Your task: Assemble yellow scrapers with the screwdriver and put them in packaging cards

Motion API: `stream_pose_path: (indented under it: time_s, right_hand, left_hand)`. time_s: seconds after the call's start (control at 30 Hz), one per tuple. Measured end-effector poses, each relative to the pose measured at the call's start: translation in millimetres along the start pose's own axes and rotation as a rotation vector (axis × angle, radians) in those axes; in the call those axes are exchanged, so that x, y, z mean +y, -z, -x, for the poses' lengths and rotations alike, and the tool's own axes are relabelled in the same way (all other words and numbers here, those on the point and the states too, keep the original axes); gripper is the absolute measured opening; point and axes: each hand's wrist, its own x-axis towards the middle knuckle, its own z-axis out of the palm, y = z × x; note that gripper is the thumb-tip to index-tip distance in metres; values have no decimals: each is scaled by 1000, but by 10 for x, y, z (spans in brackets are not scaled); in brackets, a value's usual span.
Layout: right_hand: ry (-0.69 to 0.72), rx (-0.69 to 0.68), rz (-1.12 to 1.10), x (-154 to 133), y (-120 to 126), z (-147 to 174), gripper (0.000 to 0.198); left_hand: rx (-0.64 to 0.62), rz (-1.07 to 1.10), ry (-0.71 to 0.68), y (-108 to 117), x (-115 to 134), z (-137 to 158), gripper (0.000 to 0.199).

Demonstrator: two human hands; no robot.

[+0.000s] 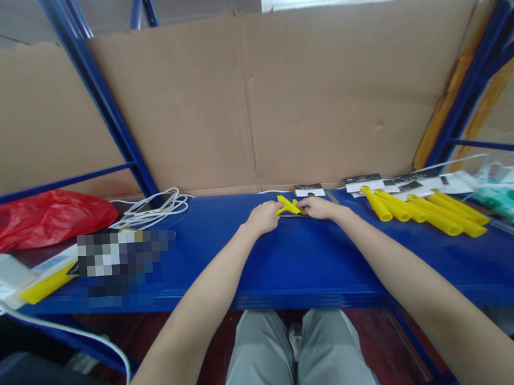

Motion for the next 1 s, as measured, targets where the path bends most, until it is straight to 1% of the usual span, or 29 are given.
stream_pose_path:
  time_s: [0.17, 0.37, 0.53, 0.73, 0.8, 0.87, 0.93, 1.0]
  right_hand:
    - [-15, -4, 27, 14, 0, -2, 47]
    - [-35, 34, 3, 34, -15, -6, 47]
    - [-46, 10, -1, 25, -13, -3, 48]
    - [-61, 21, -18, 55, -25, 0, 48]
    - [-57, 53, -30, 57, -25, -8, 47]
    - [-58, 134, -73, 39, -14, -23, 43]
    - [-72, 226, -172, -6, 9, -38, 36]
    - [-96, 266, -335, -75, 37, -42, 28]
  left_hand:
    - [0, 18, -11, -15, -9, -11, 45]
    - [7, 27, -17, -30, -21, -19, 45]
    - [3, 23, -18, -28, -20, -21, 45]
    - [9, 36, -3, -30, -21, -21, 44]
    - [11, 42, -6, -29, -17, -22, 44]
    - [20, 61, -17, -27, -12, -25, 44]
    - [39, 89, -20, -28, -7, -32, 44]
    - [67, 115, -11, -33, -6, -44, 45]
